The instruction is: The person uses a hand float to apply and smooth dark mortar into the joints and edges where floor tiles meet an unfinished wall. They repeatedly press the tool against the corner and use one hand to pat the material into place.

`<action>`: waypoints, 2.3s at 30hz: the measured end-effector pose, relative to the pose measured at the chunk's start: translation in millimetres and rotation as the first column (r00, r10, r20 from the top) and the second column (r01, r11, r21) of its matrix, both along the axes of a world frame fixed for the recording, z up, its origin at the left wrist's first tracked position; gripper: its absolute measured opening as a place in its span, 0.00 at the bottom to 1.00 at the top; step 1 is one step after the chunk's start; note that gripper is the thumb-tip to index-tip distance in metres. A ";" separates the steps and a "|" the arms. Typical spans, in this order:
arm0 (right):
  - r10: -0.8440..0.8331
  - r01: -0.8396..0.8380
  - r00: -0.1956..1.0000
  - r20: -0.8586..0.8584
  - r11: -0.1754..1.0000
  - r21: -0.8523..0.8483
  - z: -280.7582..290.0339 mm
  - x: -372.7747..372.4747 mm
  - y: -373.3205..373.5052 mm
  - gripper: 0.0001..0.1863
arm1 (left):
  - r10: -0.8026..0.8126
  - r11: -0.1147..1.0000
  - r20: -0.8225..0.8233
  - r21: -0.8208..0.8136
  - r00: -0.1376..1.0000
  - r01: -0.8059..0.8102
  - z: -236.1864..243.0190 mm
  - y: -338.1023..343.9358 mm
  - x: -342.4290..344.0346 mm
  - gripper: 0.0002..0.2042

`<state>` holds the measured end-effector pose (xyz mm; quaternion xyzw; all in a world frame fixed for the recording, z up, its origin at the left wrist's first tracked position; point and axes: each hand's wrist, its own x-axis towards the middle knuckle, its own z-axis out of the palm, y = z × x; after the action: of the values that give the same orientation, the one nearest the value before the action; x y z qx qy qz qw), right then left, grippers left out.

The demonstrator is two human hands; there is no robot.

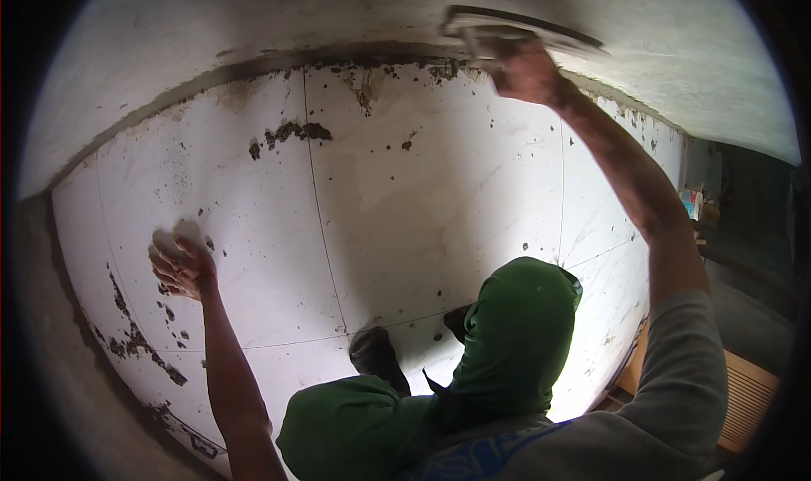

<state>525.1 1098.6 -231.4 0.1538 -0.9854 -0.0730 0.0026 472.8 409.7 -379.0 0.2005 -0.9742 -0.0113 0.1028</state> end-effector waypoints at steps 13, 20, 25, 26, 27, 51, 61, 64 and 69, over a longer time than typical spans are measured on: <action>0.035 -0.036 0.999 0.014 0.999 0.004 -14.3 -16.6 -16.2 0.25 | -0.049 0.999 -0.024 0.011 0.999 0.049 -15.1 17.3 -7.4 0.37; 0.196 -0.196 0.981 0.011 0.975 0.105 -0.3 1.8 19.1 0.26 | -0.005 1.000 -0.032 0.016 0.999 0.006 -15.4 15.1 -7.3 0.37; -0.060 -0.057 0.928 0.367 0.952 0.300 -31.8 -37.6 -31.3 0.18 | -0.013 1.000 -0.019 -0.006 1.000 0.013 -20.6 6.3 -7.8 0.38; 0.038 -0.063 0.978 0.206 0.991 0.117 -50.3 -11.2 39.1 0.21 | -0.044 0.999 -0.038 0.027 0.998 0.045 -27.3 25.8 -17.6 0.38; 0.101 -0.098 0.994 0.035 0.992 -0.073 -64.3 19.1 95.9 0.24 | -0.080 0.995 -0.045 0.052 0.996 0.082 -30.8 45.2 -22.5 0.38; 0.128 -0.158 0.980 0.154 0.967 0.199 -49.7 -35.1 -22.5 0.21 | -0.030 0.999 0.011 0.037 0.999 0.030 -17.2 20.0 -5.6 0.38; 0.249 -0.325 0.915 -0.316 0.921 -0.214 -7.7 -115.2 -165.5 0.29 | -0.014 0.999 -0.011 0.031 1.000 0.015 -9.7 21.3 -10.9 0.37; 0.062 -0.050 0.995 0.078 0.988 -0.148 -33.2 -117.4 -184.6 0.28 | -0.033 0.998 0.008 0.048 0.999 0.032 1.2 15.0 -2.1 0.37; 0.006 0.045 0.939 0.344 0.989 -0.140 -64.1 -9.7 75.7 0.29 | -0.063 0.994 -0.031 0.083 0.998 0.066 -21.8 43.6 -17.6 0.37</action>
<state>515.4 1174.3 -295.4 0.1538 -0.9749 0.0272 -0.1587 455.2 453.3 -400.8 0.1729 -0.9773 -0.0586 0.1076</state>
